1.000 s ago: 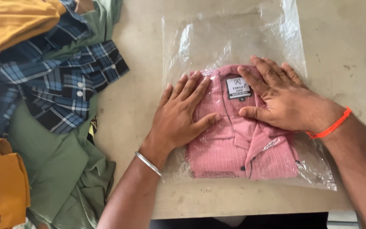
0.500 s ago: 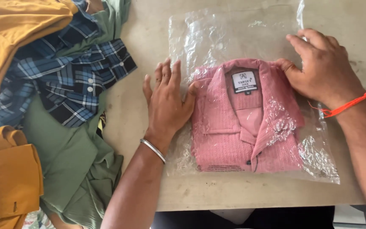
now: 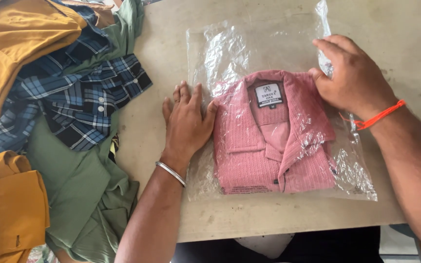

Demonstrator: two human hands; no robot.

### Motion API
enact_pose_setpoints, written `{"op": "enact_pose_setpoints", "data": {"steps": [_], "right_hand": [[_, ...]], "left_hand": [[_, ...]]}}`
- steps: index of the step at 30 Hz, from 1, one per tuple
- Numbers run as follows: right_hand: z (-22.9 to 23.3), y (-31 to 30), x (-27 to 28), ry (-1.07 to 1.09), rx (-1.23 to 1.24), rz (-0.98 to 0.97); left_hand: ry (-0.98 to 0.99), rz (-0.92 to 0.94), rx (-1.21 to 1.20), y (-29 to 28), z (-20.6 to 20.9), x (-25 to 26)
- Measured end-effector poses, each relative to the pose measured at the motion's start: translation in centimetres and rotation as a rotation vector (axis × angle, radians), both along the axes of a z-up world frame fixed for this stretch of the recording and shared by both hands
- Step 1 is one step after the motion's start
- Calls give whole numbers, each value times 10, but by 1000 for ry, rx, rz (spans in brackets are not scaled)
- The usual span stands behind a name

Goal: Folding a pink ribbed shirt and placing it inside a plastic shipping bag

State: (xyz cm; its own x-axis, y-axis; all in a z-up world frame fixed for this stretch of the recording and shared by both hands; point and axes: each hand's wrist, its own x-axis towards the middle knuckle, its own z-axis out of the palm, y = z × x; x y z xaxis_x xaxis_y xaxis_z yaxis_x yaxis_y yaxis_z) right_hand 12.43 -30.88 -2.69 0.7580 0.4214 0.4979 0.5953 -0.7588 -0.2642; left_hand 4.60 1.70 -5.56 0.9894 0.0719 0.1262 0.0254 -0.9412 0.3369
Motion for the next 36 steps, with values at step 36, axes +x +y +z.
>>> {"op": "enact_pose_setpoints", "data": {"steps": [36], "right_hand": [[-14,-51,21,664,576,267]], "left_hand": [[-235,-108,-699,32,-5,8]]}}
